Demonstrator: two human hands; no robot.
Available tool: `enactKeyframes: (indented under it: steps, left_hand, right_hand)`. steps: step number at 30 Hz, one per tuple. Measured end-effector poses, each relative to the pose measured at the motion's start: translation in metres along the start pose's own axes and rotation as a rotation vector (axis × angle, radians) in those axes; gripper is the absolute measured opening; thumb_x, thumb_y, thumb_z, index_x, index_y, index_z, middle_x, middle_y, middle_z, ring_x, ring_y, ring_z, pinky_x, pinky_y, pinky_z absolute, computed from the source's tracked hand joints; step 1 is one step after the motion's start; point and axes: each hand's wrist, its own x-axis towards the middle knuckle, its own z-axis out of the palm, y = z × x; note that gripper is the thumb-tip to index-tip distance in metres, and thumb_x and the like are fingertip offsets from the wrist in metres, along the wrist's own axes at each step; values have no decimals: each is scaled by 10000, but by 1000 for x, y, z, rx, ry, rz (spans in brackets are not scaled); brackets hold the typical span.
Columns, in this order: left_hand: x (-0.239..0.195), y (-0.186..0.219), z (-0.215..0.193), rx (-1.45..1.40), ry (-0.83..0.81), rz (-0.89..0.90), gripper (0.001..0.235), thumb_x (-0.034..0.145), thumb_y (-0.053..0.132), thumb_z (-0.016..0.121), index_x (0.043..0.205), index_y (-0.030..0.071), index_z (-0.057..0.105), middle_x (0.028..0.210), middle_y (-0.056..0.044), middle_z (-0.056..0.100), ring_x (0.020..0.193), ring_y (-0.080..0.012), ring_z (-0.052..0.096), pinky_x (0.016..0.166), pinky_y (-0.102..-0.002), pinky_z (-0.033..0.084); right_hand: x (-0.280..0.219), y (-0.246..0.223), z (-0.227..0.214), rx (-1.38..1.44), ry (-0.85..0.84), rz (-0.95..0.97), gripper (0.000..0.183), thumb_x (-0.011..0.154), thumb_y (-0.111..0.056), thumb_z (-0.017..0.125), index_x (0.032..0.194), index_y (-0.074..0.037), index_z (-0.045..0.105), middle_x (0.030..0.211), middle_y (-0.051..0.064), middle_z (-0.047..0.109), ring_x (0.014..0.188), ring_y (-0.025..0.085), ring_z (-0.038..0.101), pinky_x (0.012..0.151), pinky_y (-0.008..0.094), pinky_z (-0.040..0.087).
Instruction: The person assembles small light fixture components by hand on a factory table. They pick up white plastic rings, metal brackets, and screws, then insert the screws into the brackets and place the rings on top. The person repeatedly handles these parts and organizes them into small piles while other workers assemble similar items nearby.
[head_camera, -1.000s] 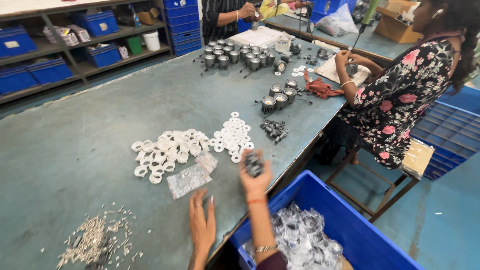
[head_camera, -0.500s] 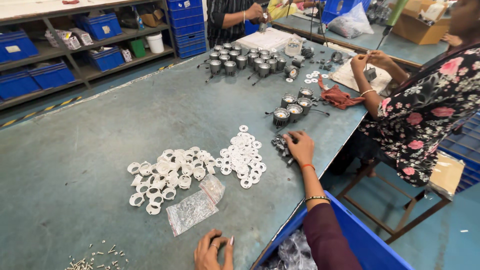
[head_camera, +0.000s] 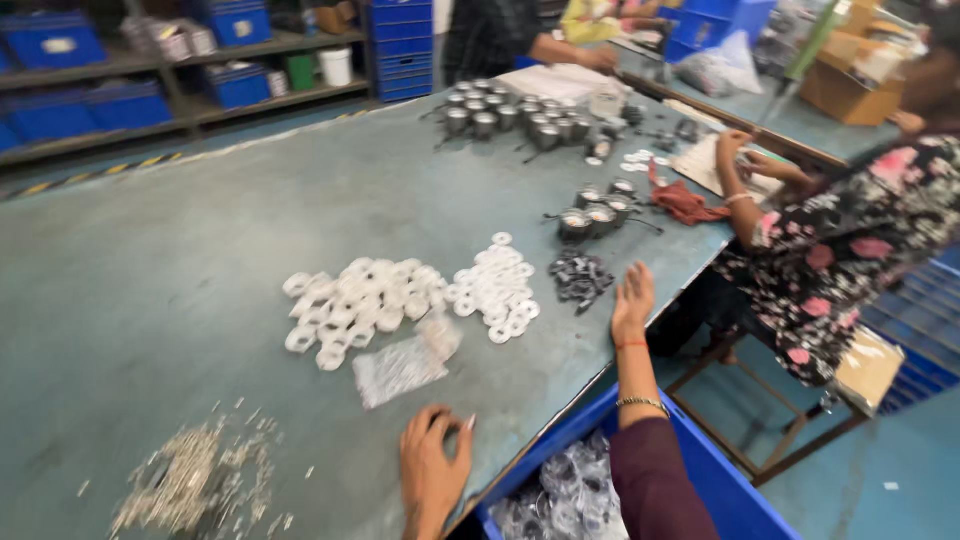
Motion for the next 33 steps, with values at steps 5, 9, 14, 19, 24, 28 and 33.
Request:
enactKeyframes:
  steps: [5, 9, 14, 19, 24, 28, 33]
  left_hand:
    - [-5, 8, -20, -204, 150, -54, 113, 868, 159, 741, 921, 60, 725, 1081, -113, 695, 1010, -333, 662, 883, -418, 521]
    - [-36, 4, -62, -327, 223, 3, 98, 863, 82, 704, 957, 59, 721, 1123, -113, 686, 1075, -333, 662, 933, -417, 519]
    - [-51, -43, -175, 23, 306, 20, 157, 860, 75, 697, 1013, 77, 731, 1149, -99, 678, 1097, -330, 640, 966, -429, 492]
    - [-55, -92, -264, 278, 363, -142, 328, 824, 176, 763, 1130, 86, 690, 1200, -124, 630, 1161, -350, 570, 1003, -455, 457]
    - [-64, -102, -274, 323, 246, -109, 629, 735, 294, 816, 1280, 63, 605, 1279, -143, 581, 1208, -364, 525, 1000, -509, 395]
    - [-64, -106, -264, 473, 184, -106, 651, 779, 326, 787, 1330, 52, 576, 1307, -153, 559, 1206, -361, 521, 981, -501, 393]
    - [-63, -117, -258, 546, 169, -158, 545, 829, 346, 760, 1250, 48, 585, 1266, -164, 552, 1143, -353, 531, 911, -485, 428]
  right_hand:
    - [-85, 14, 25, -209, 18, -95, 274, 1039, -313, 629, 1265, -158, 625, 1211, -34, 569, 1130, 104, 520, 958, 330, 434]
    - [-192, 25, 93, -541, -76, -351, 97, 1088, -143, 687, 1148, -72, 712, 1055, 10, 634, 913, 116, 554, 823, 263, 477]
    - [-333, 20, 211, -736, -800, -336, 133, 953, -62, 690, 1085, -69, 709, 1049, 49, 675, 848, 137, 656, 678, 267, 512]
    - [-415, 28, 328, -670, -1367, -365, 324, 871, -6, 644, 1178, -83, 710, 1203, 117, 659, 1045, 297, 666, 824, 360, 586]
    - [-441, 49, 379, -777, -1740, -585, 335, 804, 0, 700, 1124, -94, 733, 1126, 90, 683, 1034, 339, 652, 891, 422, 532]
    - [-442, 55, 376, -870, -1684, -433, 302, 814, -75, 765, 1113, -93, 729, 1063, 101, 652, 961, 298, 664, 818, 405, 548]
    - [-441, 51, 373, -968, -1580, -182, 255, 817, -123, 793, 1059, -82, 723, 1040, 90, 636, 827, 236, 695, 741, 364, 561]
